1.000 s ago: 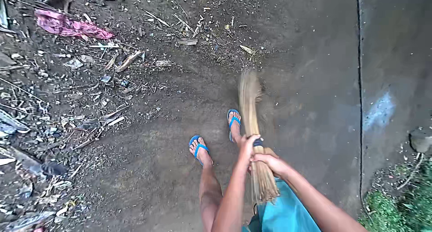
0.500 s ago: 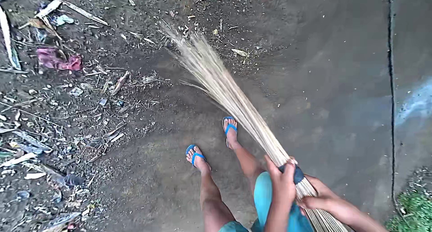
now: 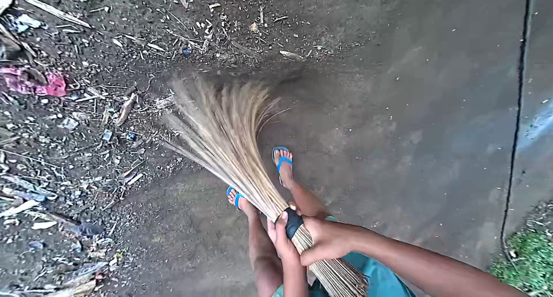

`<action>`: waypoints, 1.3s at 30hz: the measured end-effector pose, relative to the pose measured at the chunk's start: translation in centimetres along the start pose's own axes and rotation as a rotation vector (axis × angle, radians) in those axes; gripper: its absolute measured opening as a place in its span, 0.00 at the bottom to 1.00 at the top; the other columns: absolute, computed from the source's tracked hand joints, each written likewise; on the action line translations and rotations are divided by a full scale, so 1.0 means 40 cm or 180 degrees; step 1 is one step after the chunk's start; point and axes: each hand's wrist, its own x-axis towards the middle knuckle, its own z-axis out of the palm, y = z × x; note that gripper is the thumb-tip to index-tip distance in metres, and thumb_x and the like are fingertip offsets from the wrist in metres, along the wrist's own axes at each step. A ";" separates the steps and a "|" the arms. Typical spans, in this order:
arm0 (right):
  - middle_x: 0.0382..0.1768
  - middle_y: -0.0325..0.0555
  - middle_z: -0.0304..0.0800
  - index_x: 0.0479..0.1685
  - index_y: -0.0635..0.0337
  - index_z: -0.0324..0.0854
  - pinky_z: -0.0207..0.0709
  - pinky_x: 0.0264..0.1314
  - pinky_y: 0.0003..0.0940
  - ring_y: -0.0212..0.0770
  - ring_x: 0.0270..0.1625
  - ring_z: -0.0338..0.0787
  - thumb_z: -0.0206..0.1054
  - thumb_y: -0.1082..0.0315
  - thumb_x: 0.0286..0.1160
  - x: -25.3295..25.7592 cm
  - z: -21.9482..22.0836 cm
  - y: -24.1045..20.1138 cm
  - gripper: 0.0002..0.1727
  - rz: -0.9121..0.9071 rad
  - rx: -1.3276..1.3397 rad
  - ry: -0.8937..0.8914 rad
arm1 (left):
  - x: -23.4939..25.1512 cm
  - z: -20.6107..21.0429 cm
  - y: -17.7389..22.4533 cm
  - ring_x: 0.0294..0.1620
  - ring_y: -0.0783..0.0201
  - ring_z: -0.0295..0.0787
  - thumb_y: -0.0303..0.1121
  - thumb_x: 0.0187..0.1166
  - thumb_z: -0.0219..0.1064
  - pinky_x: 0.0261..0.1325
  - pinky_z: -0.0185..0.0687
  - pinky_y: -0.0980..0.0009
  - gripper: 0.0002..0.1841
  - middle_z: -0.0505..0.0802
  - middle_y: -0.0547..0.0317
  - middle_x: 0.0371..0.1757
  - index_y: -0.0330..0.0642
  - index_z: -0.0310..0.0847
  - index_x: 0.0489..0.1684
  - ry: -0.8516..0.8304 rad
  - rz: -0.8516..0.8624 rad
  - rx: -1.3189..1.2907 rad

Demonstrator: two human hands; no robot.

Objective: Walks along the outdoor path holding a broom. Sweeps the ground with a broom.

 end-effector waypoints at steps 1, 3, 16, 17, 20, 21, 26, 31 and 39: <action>0.54 0.50 0.88 0.70 0.65 0.71 0.83 0.63 0.42 0.39 0.56 0.90 0.81 0.63 0.55 0.001 -0.008 -0.022 0.38 0.0022 -0.0099 -0.0199 | -0.012 0.012 0.018 0.36 0.63 0.93 0.35 0.72 0.63 0.42 0.91 0.70 0.21 0.90 0.51 0.37 0.35 0.64 0.59 0.0109 0.0216 -0.0061; 0.52 0.51 0.88 0.70 0.64 0.71 0.86 0.56 0.43 0.40 0.50 0.91 0.79 0.66 0.55 -0.036 -0.043 -0.045 0.37 0.0096 0.0018 -0.0332 | -0.037 0.067 0.021 0.37 0.66 0.91 0.33 0.74 0.59 0.43 0.90 0.72 0.22 0.88 0.55 0.39 0.37 0.60 0.65 0.0262 0.0479 0.0148; 0.24 0.43 0.92 0.36 0.58 0.83 0.90 0.33 0.36 0.39 0.27 0.93 0.68 0.66 0.58 -0.325 -0.123 0.046 0.09 0.0509 0.1539 0.3206 | -0.013 0.416 -0.251 0.37 0.65 0.88 0.30 0.84 0.62 0.48 0.86 0.67 0.17 0.91 0.50 0.39 0.28 0.74 0.64 -0.1637 -0.2507 0.1553; 0.24 0.43 0.92 0.35 0.58 0.83 0.90 0.33 0.36 0.39 0.27 0.93 0.67 0.65 0.60 -0.268 -0.146 0.025 0.08 0.0530 0.1525 0.3106 | 0.037 0.407 -0.234 0.35 0.66 0.88 0.30 0.85 0.60 0.44 0.86 0.68 0.14 0.91 0.51 0.37 0.27 0.77 0.59 -0.1507 -0.2440 0.1555; 0.32 0.42 0.94 0.45 0.60 0.82 0.92 0.42 0.37 0.37 0.34 0.95 0.73 0.67 0.61 -0.082 -0.186 -0.018 0.14 0.0302 0.0911 0.1778 | 0.154 0.270 -0.142 0.32 0.65 0.90 0.28 0.82 0.54 0.39 0.89 0.69 0.14 0.91 0.50 0.35 0.27 0.74 0.57 -0.0807 -0.1441 0.0960; 0.37 0.41 0.93 0.51 0.60 0.81 0.91 0.48 0.36 0.35 0.39 0.94 0.76 0.65 0.60 -0.019 -0.168 -0.029 0.20 0.0228 0.0549 0.1268 | 0.167 0.199 -0.098 0.33 0.63 0.91 0.30 0.80 0.53 0.39 0.90 0.68 0.16 0.91 0.49 0.36 0.27 0.73 0.58 -0.0554 -0.1065 0.0695; 0.50 0.46 0.89 0.65 0.64 0.75 0.84 0.59 0.37 0.33 0.52 0.90 0.82 0.59 0.54 0.099 -0.063 -0.085 0.36 -0.0186 -0.0234 0.0052 | 0.120 0.054 0.075 0.36 0.62 0.91 0.36 0.80 0.49 0.40 0.91 0.70 0.17 0.89 0.49 0.39 0.34 0.66 0.60 -0.0070 0.0051 0.0155; 0.41 0.37 0.93 0.67 0.52 0.74 0.92 0.37 0.35 0.35 0.33 0.94 0.76 0.69 0.54 -0.121 -0.087 0.030 0.33 -0.0455 0.1222 0.0523 | -0.008 0.200 -0.021 0.42 0.65 0.91 0.34 0.87 0.49 0.51 0.90 0.67 0.29 0.89 0.52 0.43 0.31 0.46 0.84 -0.0243 -0.0009 0.1119; 0.23 0.42 0.92 0.37 0.56 0.82 0.89 0.30 0.36 0.39 0.25 0.92 0.69 0.64 0.57 -0.242 -0.080 0.059 0.10 0.0055 0.1306 0.3136 | 0.040 0.347 -0.194 0.48 0.60 0.90 0.30 0.82 0.66 0.59 0.86 0.61 0.27 0.89 0.40 0.52 0.24 0.64 0.75 -0.1954 -0.1931 0.1467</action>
